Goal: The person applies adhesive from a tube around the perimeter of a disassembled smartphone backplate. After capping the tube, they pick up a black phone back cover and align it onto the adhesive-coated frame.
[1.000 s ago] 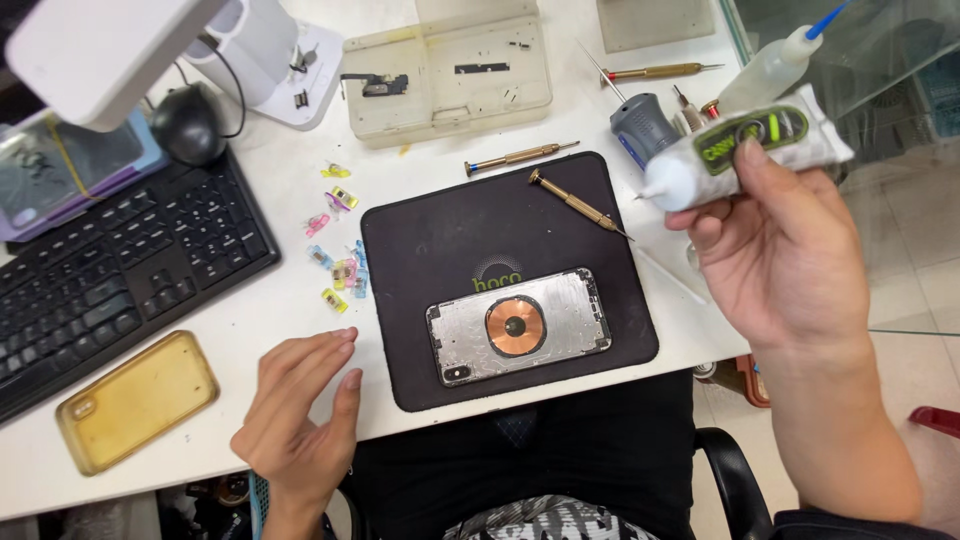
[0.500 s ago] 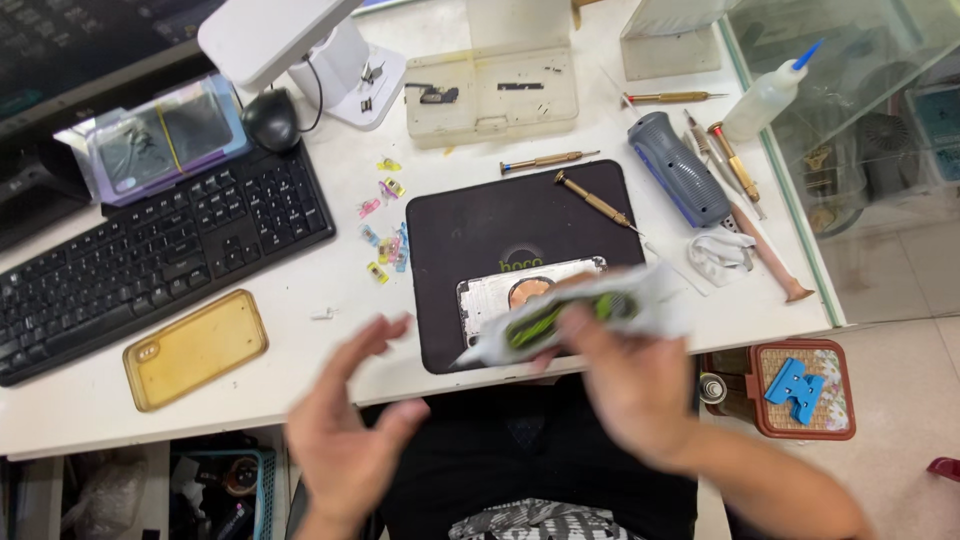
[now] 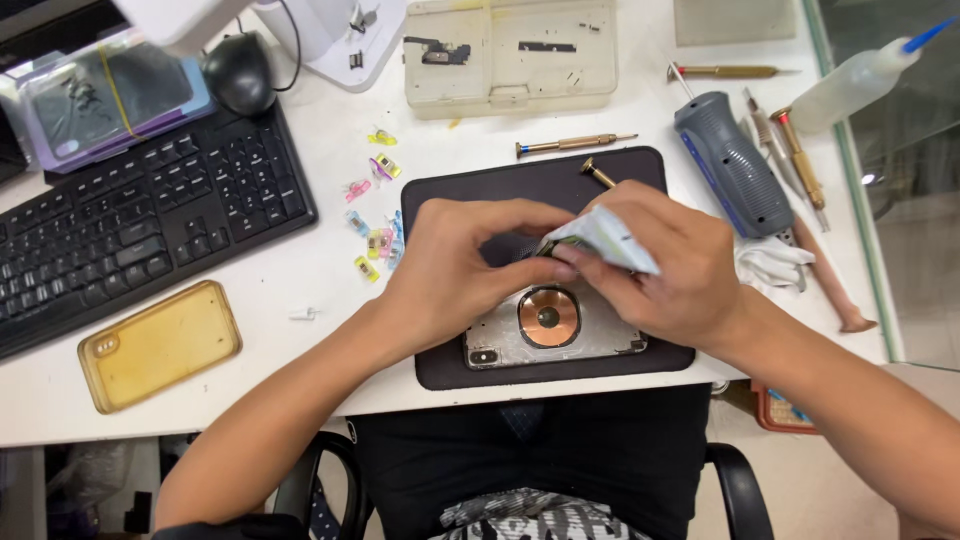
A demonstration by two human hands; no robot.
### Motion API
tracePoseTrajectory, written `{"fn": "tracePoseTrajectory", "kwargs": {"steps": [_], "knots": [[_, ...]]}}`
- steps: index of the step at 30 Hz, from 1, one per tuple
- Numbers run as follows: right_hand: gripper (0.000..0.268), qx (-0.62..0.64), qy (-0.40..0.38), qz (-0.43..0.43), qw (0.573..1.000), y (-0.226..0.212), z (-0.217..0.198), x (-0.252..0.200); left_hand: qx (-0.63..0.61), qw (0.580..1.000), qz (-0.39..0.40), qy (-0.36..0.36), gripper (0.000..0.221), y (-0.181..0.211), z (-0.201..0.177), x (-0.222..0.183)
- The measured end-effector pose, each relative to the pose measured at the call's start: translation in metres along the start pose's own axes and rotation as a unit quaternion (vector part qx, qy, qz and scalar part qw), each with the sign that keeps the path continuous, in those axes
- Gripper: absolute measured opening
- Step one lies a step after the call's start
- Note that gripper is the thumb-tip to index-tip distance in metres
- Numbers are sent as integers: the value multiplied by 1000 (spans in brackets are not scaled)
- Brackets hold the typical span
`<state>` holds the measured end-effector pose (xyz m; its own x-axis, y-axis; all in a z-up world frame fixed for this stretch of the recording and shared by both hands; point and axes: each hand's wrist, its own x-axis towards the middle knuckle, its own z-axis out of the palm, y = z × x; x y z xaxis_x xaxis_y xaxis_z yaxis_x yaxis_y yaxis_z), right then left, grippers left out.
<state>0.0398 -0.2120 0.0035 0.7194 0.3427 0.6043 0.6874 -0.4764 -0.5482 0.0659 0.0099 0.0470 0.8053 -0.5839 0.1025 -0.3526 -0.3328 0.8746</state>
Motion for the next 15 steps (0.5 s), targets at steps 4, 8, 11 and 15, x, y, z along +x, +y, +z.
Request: {"fn": "tracePoseTrajectory", "kwargs": {"steps": [4,8,11,15], "knots": [[24,5,-11,-10,1000,3,10,-1,10,1000,23,12,31,-14,1,-9],[23,16,-30,-1,999,3,9,-2,0,1000,11,16,28,-21,8,-10],[21,19,-31,-6,999,3,5,-4,1,1000,4,21,26,-21,15,-8],[20,40,-38,-10,998,7,2,-5,4,999,-1,32,25,-19,21,-6]]}}
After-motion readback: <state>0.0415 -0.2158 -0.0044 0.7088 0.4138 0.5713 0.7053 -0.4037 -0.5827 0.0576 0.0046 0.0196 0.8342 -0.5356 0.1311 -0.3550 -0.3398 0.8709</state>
